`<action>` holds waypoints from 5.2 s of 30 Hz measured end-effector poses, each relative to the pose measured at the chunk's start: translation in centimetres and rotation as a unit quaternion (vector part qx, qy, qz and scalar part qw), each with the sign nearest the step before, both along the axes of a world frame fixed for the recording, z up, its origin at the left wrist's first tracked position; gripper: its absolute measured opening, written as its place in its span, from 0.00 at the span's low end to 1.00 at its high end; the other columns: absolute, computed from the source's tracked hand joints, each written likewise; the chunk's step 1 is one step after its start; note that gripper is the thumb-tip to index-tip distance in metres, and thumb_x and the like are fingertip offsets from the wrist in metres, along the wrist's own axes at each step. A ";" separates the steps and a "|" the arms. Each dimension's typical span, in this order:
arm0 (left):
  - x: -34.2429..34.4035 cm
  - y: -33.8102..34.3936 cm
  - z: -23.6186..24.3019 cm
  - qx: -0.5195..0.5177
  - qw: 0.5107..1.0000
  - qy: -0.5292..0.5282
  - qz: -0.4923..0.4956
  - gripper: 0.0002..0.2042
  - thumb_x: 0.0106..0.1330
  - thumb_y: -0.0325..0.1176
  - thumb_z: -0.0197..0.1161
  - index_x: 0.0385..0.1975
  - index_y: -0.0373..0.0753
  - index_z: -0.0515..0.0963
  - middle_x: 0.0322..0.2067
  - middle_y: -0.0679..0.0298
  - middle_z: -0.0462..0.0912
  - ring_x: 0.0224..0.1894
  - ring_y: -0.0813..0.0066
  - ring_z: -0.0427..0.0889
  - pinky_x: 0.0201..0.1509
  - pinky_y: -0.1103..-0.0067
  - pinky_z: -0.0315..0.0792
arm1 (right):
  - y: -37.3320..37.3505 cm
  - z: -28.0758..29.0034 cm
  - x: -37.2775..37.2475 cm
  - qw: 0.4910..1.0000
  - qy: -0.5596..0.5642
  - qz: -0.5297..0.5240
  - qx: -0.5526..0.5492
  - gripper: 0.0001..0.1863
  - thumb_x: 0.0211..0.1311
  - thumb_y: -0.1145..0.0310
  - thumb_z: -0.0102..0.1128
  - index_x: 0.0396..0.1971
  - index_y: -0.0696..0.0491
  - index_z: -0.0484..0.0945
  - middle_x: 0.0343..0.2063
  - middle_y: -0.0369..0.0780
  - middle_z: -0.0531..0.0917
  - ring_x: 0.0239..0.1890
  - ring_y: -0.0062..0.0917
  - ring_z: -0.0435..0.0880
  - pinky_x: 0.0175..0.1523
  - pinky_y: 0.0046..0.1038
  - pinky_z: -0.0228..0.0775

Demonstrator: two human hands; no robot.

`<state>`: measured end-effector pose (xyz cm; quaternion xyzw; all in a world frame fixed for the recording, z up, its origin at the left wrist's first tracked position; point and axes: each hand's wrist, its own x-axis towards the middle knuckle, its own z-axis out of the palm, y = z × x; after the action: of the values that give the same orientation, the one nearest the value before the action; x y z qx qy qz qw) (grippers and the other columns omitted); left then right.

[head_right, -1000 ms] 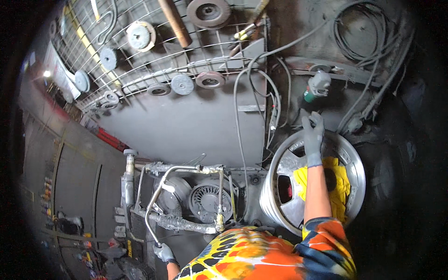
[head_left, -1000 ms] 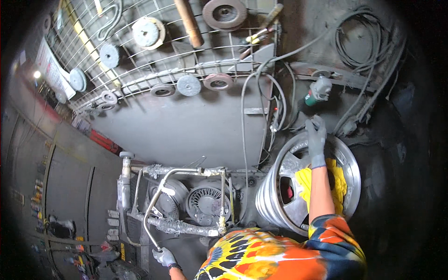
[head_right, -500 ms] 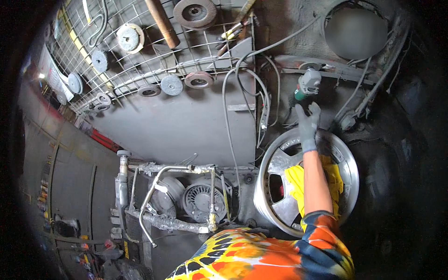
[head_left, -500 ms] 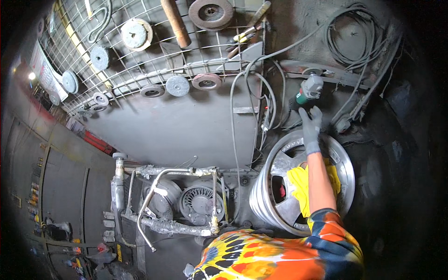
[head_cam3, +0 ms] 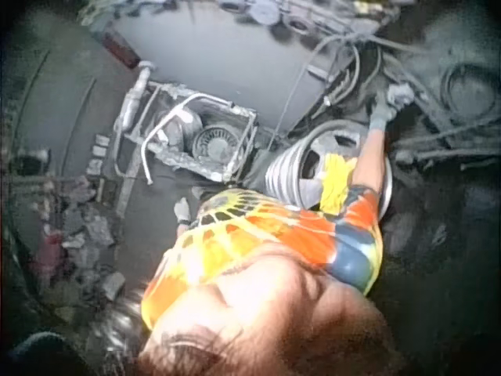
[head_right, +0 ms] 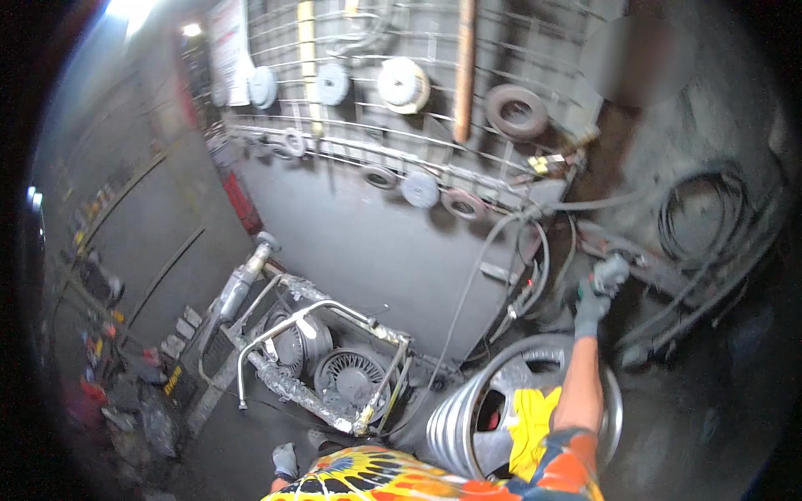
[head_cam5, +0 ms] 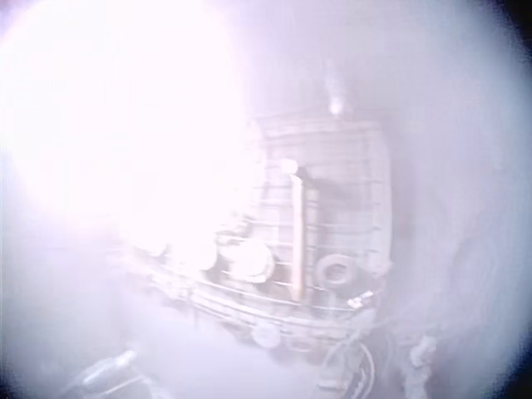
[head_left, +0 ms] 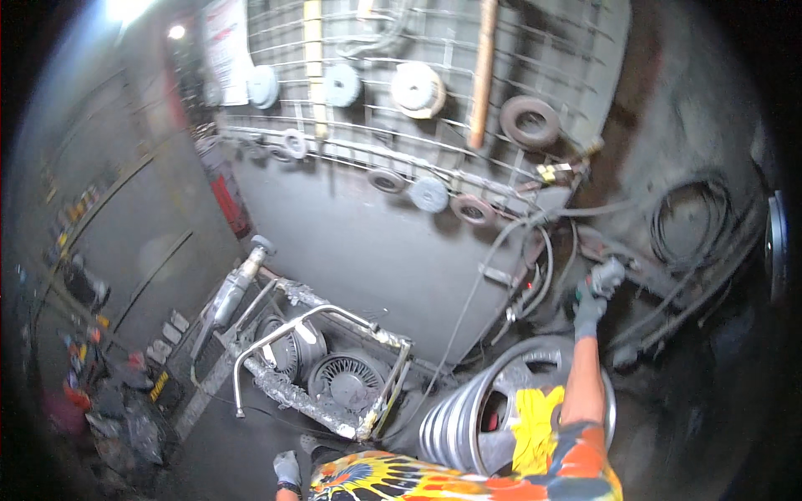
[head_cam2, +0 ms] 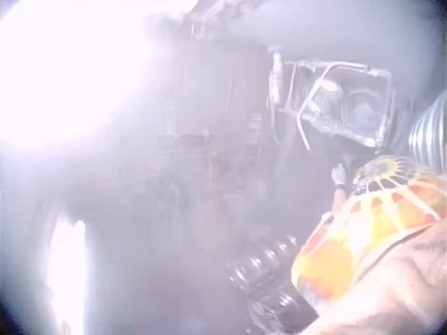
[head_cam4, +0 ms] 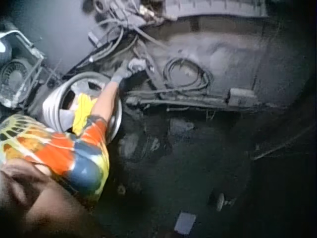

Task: The person holds a curved metal pipe and uses a handheld grinder to smooth several sections. They then walk through an area with many car wheels, return to the workspace, and use the grinder on the rim of a car wheel.

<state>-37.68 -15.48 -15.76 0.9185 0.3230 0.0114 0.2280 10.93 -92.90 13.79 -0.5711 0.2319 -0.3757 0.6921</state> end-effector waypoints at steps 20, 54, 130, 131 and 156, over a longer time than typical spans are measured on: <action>22.1 -23.6 43.5 -0.322 0.684 -0.394 -0.523 0.32 0.71 0.40 0.74 0.72 0.35 0.73 0.66 0.45 0.77 0.68 0.45 0.77 0.74 0.61 0.71 | 28.2 13.5 -24.0 0.967 -0.166 0.188 -0.036 0.30 0.70 0.63 0.70 0.66 0.63 0.75 0.50 0.52 0.89 0.48 0.38 0.91 0.56 0.40 0.87; 28.6 -1.9 34.7 -0.620 0.567 -0.244 -0.484 0.60 0.56 0.38 0.84 0.84 0.38 0.47 0.77 0.47 0.64 0.80 0.58 0.64 0.84 0.64 0.59 | 58.3 11.5 -35.1 0.954 0.166 0.133 -0.212 0.39 0.73 0.63 0.71 0.79 0.56 0.65 0.72 0.45 0.73 0.65 0.33 0.80 0.70 0.40 0.74; 20.1 -11.6 23.8 -0.805 0.571 0.115 -0.113 0.38 0.63 0.32 0.71 0.76 0.39 0.66 0.51 0.49 0.86 0.39 0.54 0.90 0.43 0.62 0.88 | 39.9 1.7 -26.4 0.832 0.100 0.407 -0.363 0.20 0.69 0.68 0.71 0.58 0.54 0.80 0.50 0.48 0.83 0.50 0.43 0.87 0.53 0.39 0.81; 20.0 -11.6 23.8 -0.804 0.573 0.108 -0.116 0.38 0.63 0.33 0.71 0.76 0.39 0.67 0.50 0.49 0.86 0.39 0.54 0.90 0.43 0.62 0.88 | 39.8 1.7 -26.3 0.819 0.171 0.437 -0.331 0.20 0.69 0.68 0.71 0.58 0.54 0.80 0.50 0.48 0.82 0.50 0.43 0.87 0.53 0.39 0.81; 20.7 -12.2 22.1 -0.828 0.530 0.133 -0.127 0.35 0.62 0.36 0.73 0.70 0.35 0.71 0.48 0.50 0.86 0.38 0.55 0.89 0.40 0.64 0.88 | 39.5 2.0 -25.8 0.799 0.004 0.370 -0.475 0.19 0.70 0.66 0.71 0.57 0.53 0.80 0.49 0.49 0.82 0.50 0.49 0.86 0.54 0.44 0.81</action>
<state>-17.01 -27.63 6.35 0.3407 0.0941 -0.4120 0.8398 -14.88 -53.37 15.83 -0.8721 -0.2011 -0.1519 0.4195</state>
